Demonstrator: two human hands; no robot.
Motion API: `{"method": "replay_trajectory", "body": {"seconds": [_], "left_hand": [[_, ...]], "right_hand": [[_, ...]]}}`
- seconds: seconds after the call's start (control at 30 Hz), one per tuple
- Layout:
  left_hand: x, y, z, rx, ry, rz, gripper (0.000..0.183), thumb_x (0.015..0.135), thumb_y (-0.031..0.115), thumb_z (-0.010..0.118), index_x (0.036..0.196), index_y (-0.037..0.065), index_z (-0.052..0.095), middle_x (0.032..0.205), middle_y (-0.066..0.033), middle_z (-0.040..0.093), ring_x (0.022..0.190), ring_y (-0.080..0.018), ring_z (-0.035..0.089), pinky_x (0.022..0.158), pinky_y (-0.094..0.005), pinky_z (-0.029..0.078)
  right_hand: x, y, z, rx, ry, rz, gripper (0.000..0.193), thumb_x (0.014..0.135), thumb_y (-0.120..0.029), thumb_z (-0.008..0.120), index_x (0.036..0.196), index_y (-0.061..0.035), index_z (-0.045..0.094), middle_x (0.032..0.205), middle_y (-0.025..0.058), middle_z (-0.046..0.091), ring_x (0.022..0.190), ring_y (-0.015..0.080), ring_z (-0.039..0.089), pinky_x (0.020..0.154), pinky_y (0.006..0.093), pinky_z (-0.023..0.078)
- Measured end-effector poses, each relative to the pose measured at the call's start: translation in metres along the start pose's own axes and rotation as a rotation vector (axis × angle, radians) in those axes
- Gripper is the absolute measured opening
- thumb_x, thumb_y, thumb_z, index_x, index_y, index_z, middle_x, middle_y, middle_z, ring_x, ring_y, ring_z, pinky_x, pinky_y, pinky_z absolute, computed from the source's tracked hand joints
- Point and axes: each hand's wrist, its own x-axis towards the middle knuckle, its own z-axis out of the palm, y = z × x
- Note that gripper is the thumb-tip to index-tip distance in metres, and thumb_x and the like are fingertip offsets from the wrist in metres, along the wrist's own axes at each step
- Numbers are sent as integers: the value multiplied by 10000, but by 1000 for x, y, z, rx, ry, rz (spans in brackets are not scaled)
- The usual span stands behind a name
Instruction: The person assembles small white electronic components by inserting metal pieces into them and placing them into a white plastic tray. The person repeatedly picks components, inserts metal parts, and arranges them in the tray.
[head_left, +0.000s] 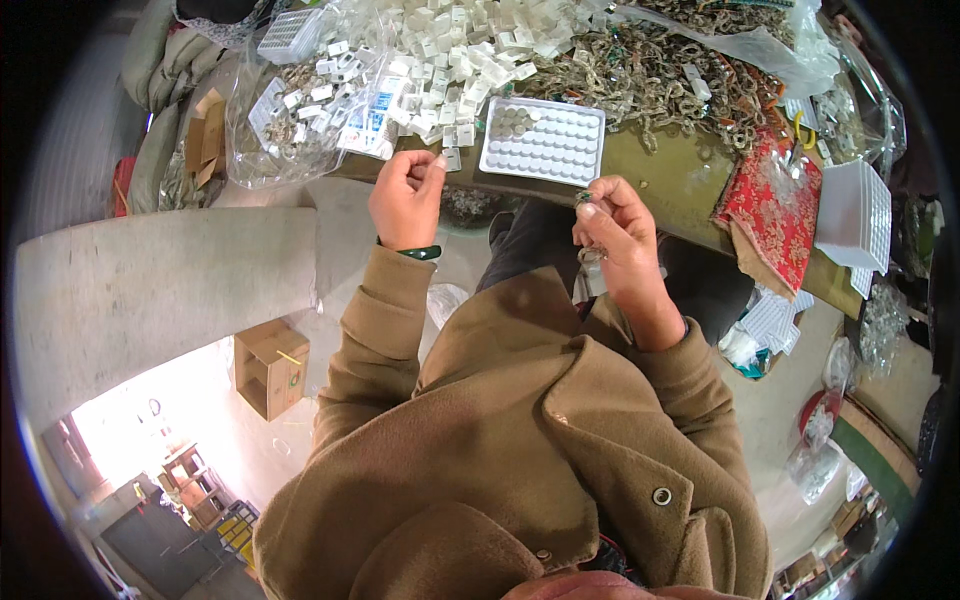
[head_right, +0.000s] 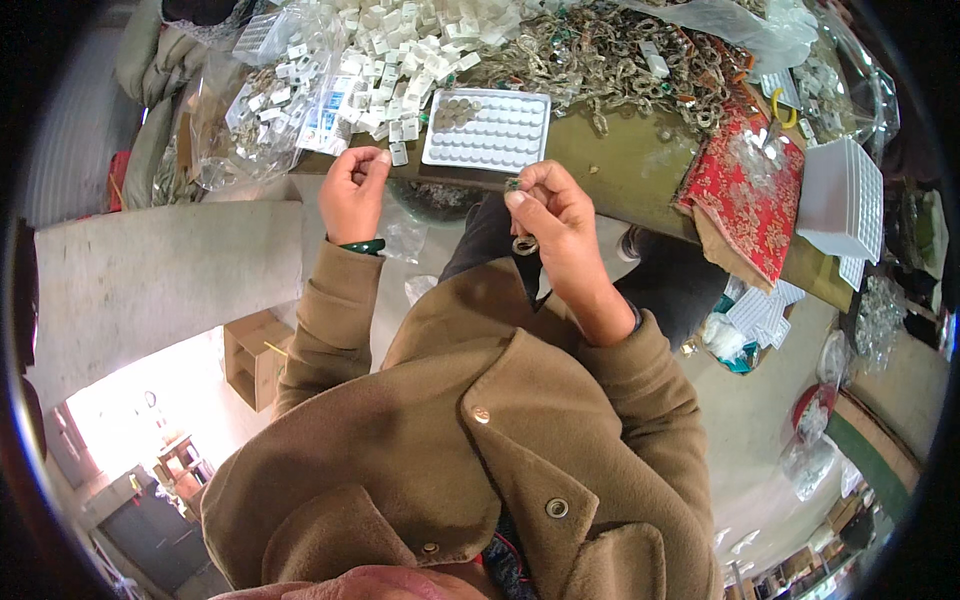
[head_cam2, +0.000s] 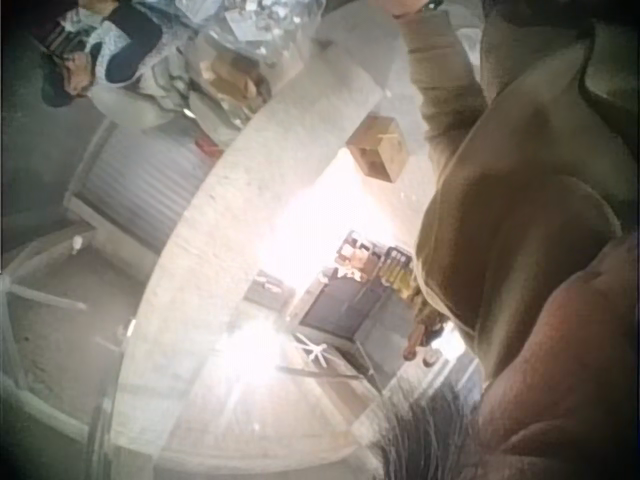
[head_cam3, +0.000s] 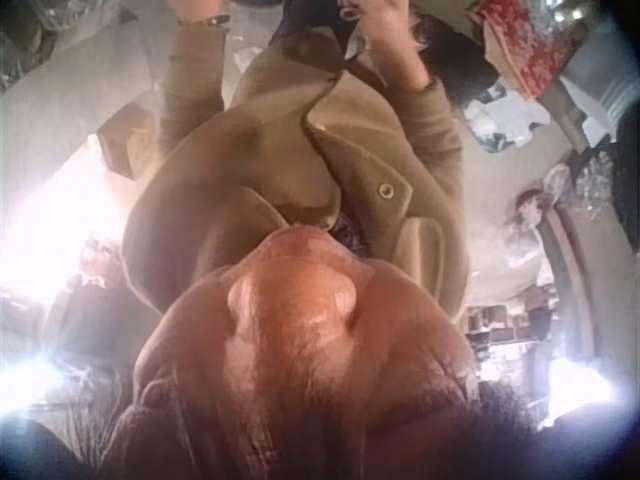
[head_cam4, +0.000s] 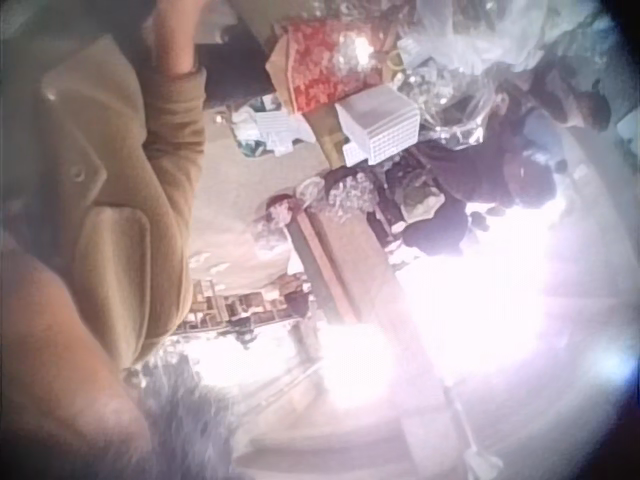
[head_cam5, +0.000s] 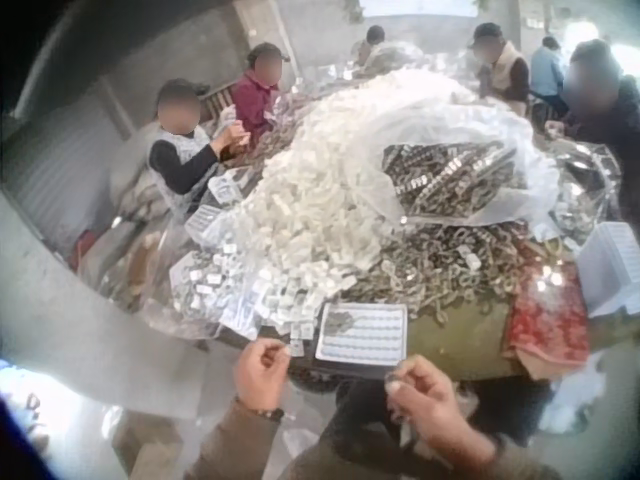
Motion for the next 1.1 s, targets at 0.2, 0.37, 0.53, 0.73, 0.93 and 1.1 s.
{"method": "replay_trajectory", "body": {"seconds": [0.2, 0.37, 0.53, 0.73, 0.93, 1.1], "left_hand": [[6, -17, 22, 246, 131, 312, 205, 774, 176, 761, 838, 24, 639, 764, -46, 584, 647, -168, 568, 625, -301, 484], [15, -13, 8, 66, 56, 118, 151, 854, 153, 691, 843, 26, 611, 776, -33, 656, 601, -80, 564, 530, -248, 444], [9, 9, -11, -570, -190, -115, 85, 916, 123, 619, 916, 39, 634, 781, -9, 645, 614, -51, 560, 504, -189, 399], [-17, 22, -20, -667, -752, -158, 105, 911, 128, 603, 939, 40, 655, 824, -13, 637, 659, -57, 558, 561, -195, 415], [-26, 21, -2, -1184, -847, -408, 196, 930, 202, 587, 1000, 20, 613, 996, -49, 642, 815, -106, 593, 680, -244, 495], [-38, 30, 12, -1359, -867, -345, 262, 943, 205, 617, 1119, 17, 570, 978, -42, 632, 890, -140, 619, 753, -272, 518]], "right_hand": [[-5, 14, 10, -129, -42, 43, 84, 911, -35, 609, 931, -56, 531, 690, -65, 481, 618, 12, 438, 560, 185, 358], [-6, 11, 18, -254, 21, 32, 82, 903, -28, 618, 910, -45, 538, 704, -53, 511, 618, 16, 462, 540, 194, 366], [8, -3, 37, -347, -51, -78, 80, 896, -24, 626, 912, -35, 549, 722, -39, 534, 627, 21, 473, 541, 192, 371], [9, -17, 51, -438, -124, -155, 79, 877, -17, 644, 904, -23, 570, 704, -44, 531, 638, 20, 467, 555, 192, 367], [0, -9, 46, -654, -135, -125, 72, 865, 11, 639, 891, -9, 576, 756, -25, 540, 652, 25, 458, 558, 190, 361], [-1, 0, 38, 112, -76, 59, 65, 906, -51, 603, 947, -42, 553, 782, -1, 564, 642, 83, 475, 597, 231, 381]]}}
